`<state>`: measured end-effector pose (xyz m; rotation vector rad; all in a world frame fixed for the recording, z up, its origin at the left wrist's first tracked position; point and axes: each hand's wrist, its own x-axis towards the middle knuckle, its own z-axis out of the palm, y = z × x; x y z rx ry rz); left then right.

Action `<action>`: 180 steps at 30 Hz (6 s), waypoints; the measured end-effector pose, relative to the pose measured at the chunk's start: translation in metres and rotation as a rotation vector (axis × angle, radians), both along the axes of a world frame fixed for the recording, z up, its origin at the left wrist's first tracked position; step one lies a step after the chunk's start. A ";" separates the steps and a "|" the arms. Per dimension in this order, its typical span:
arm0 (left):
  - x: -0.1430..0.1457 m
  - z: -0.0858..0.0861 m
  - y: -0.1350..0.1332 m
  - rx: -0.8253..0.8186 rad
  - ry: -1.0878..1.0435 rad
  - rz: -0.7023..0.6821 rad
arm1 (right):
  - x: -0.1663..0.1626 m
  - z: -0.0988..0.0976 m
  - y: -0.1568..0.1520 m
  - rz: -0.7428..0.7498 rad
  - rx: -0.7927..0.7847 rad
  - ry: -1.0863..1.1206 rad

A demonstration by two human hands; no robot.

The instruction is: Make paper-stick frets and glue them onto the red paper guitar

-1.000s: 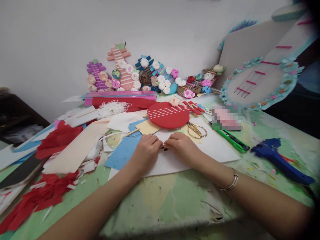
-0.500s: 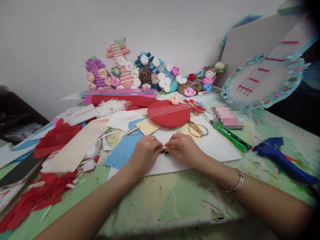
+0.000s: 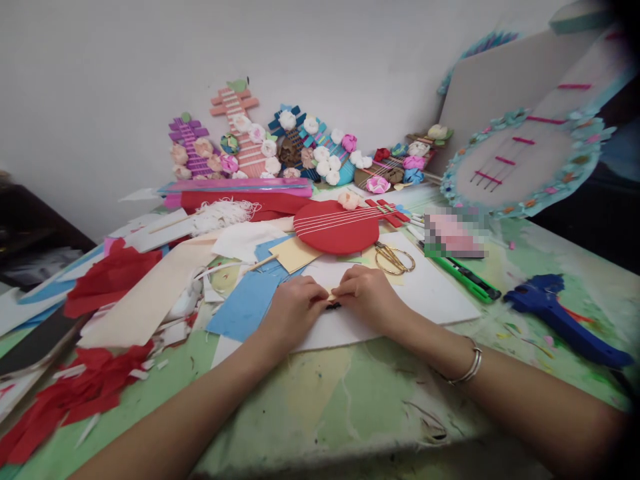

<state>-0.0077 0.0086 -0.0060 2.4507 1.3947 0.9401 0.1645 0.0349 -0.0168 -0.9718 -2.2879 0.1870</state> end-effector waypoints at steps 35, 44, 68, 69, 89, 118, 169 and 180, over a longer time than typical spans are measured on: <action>-0.002 -0.003 0.004 0.011 -0.020 0.066 | -0.010 -0.004 -0.002 0.031 0.095 0.065; -0.004 -0.010 0.005 0.355 0.198 -0.044 | -0.006 -0.002 0.002 0.039 0.083 0.024; -0.007 -0.008 0.007 0.284 0.124 -0.027 | -0.002 -0.003 0.008 0.116 0.220 -0.022; -0.009 -0.007 0.008 0.271 0.129 -0.013 | -0.001 -0.003 0.009 0.109 0.206 -0.012; -0.013 -0.007 0.011 0.372 0.255 -0.078 | -0.001 -0.001 0.008 -0.007 0.062 0.093; -0.009 -0.013 0.012 0.367 0.079 0.029 | -0.001 0.001 0.008 -0.005 0.029 0.125; -0.007 -0.012 0.013 0.237 0.007 -0.095 | 0.002 -0.006 0.007 0.072 0.324 -0.134; -0.006 -0.012 0.013 0.245 0.024 -0.064 | 0.000 0.003 0.004 0.092 0.395 -0.150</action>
